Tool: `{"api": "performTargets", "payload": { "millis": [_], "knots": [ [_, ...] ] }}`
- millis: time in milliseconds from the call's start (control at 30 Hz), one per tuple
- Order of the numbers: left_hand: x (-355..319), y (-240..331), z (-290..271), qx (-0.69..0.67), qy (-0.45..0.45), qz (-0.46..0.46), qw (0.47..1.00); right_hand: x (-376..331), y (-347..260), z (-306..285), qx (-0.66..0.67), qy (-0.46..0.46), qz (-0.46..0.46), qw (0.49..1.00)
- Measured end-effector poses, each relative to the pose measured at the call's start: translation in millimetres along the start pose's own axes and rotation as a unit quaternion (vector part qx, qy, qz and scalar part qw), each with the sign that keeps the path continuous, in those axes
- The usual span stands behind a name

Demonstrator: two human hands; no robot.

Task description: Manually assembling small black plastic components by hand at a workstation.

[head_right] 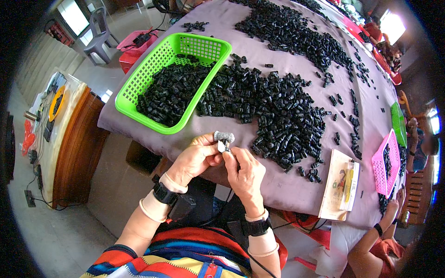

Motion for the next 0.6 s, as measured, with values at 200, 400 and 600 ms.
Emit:
{"api": "performTargets", "payload": {
  "millis": [200,400,600],
  "knots": [
    [0,0,1,0.002,0.011,-0.008,1.000,0,0,1,-0.006,0.020,-0.012,1.000],
    [2,-2,-9,0.021,-0.051,-0.017,0.998,-1,0,2,-0.015,0.017,-0.002,1.000],
    [1,0,-4,-0.034,-0.043,-0.013,0.998,-4,1,0,0.005,0.030,-0.013,0.999]
  ]
}}
Point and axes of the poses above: each hand's wrist, its own x-axis towards the middle knuckle, its own z-axis out of the palm, y = z × x, the point moved 2 cm from there along x, towards the middle knuckle, and after that the axes turned 5 degrees about -x, right-handed, at the moved point
